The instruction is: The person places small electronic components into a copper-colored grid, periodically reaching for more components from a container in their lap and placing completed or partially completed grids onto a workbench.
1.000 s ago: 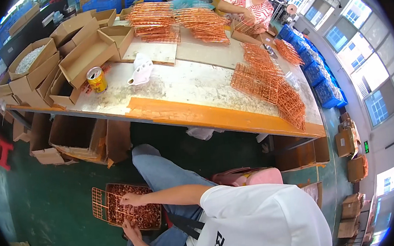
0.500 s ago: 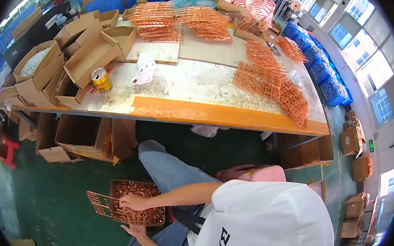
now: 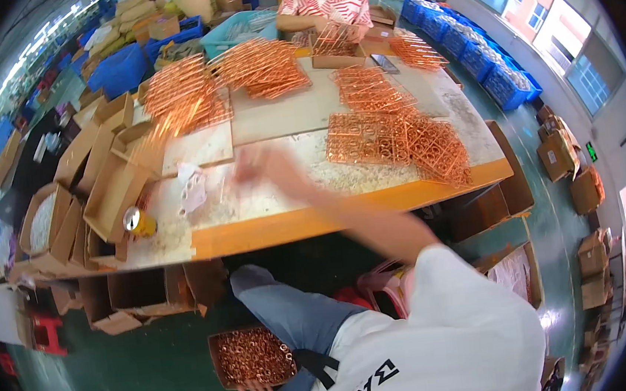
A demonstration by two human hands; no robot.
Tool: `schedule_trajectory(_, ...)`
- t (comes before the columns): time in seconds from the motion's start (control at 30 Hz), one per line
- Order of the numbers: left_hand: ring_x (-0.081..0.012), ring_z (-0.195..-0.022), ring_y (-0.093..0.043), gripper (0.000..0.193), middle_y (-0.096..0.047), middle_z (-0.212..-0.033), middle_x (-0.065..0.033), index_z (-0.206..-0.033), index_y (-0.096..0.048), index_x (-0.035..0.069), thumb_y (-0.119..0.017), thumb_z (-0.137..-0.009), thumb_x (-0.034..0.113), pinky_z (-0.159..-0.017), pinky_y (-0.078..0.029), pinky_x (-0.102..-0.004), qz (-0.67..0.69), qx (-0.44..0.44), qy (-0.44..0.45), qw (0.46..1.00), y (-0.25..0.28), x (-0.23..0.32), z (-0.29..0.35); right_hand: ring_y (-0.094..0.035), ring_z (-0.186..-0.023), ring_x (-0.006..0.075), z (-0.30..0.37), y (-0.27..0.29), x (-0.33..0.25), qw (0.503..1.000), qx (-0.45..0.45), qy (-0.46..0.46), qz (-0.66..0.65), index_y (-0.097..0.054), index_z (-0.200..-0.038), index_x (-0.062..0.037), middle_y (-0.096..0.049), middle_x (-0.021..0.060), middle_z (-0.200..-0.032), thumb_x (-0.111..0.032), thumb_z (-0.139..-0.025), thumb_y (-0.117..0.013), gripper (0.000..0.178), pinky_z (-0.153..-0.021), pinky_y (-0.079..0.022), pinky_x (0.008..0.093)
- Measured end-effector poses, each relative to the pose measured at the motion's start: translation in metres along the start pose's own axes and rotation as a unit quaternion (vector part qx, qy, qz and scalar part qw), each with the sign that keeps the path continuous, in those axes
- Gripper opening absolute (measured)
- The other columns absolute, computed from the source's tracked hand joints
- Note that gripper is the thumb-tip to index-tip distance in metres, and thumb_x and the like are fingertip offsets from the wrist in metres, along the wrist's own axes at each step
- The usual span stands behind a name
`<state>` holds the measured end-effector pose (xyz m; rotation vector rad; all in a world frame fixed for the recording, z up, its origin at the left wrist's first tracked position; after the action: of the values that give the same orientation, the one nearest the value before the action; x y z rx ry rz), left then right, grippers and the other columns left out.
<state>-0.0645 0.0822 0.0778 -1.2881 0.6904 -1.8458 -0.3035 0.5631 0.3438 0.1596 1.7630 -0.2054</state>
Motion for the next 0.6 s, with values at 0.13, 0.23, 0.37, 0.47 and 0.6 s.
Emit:
schedule_trajectory(0.13, -0.0289, -0.125, -0.033, 0.059, -0.030, -0.138, -0.0158, -0.134, -0.036, 0.008, -0.051, -0.088, 0.042, -0.102, -0.027, -0.0436, -0.256, 0.037, 0.210, 0.943, -0.009, -0.040, -0.010, -0.064, -0.078, 0.0220, -0.168, 0.226, -0.032, 0.973, 0.209, 0.075, -0.065, -0.055, -0.099, 0.0044, -0.064, 0.0120, -0.080, -0.018, -0.091, -0.050, 0.025, -0.061, -0.050, 0.0298)
schedule_trajectory(0.23, -0.0258, -0.116, -0.041, 0.054, -0.038, -0.129, -0.0152, -0.130, -0.038, 0.007, -0.051, -0.089, 0.039, -0.095, -0.034, -0.0408, -0.420, 0.081, 0.243, 0.871, -0.034, -0.053, -0.049, -0.066, -0.070, 0.0269, -0.245, 0.304, 0.005, 0.963, 0.191, 0.125, -0.144, -0.055, -0.092, 0.0068, -0.061, 0.0144, -0.077, -0.014, -0.085, -0.056, 0.023, -0.064, -0.053, 0.0335)
schedule_trajectory(0.37, -0.0217, -0.104, -0.051, 0.047, -0.048, -0.117, -0.0145, -0.125, -0.042, 0.005, -0.051, -0.090, 0.034, -0.087, -0.044, -0.0371, -0.535, 0.084, 0.222, 0.811, -0.086, -0.049, -0.080, -0.057, -0.087, 0.0346, -0.247, 0.325, -0.010, 0.683, 0.337, 0.125, 0.636, -0.056, -0.094, 0.0053, -0.058, 0.0212, -0.091, -0.037, -0.080, -0.061, 0.045, -0.073, -0.046, 0.0437)
schedule_trajectory(0.47, -0.0159, -0.079, -0.059, 0.033, -0.058, -0.092, -0.0107, -0.111, -0.051, 0.000, -0.055, -0.087, 0.024, -0.065, -0.050, -0.0292, -0.524, -0.035, 0.122, 0.842, -0.194, -0.046, -0.091, -0.053, -0.093, 0.0346, -0.173, 0.288, -0.055, 0.536, 0.279, 0.229, 0.763, -0.053, -0.106, 0.0031, -0.052, 0.0246, -0.105, -0.045, -0.079, -0.058, 0.056, -0.079, -0.043, 0.0437)
schedule_trajectory(0.6, -0.0160, -0.077, -0.059, 0.028, -0.061, -0.085, -0.0102, -0.111, -0.053, -0.002, -0.051, -0.090, 0.015, -0.067, -0.048, -0.0267, -0.496, -0.306, 0.254, 0.771, -0.324, -0.168, -0.096, -0.055, -0.097, 0.0350, 0.009, 0.377, 0.029, 0.605, -0.030, -0.150, 0.782, -0.051, -0.122, -0.0076, -0.058, 0.0208, -0.104, -0.052, -0.077, -0.060, 0.064, -0.087, -0.042, 0.0418)
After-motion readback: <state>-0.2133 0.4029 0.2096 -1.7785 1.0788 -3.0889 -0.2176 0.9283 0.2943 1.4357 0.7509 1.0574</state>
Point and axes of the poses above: each hand's wrist, its own z-axis away from the middle knuckle, its own y-axis out of the back of the hand, x = y × z, the point moved 10 cm from there along -z, towards the middle knuckle
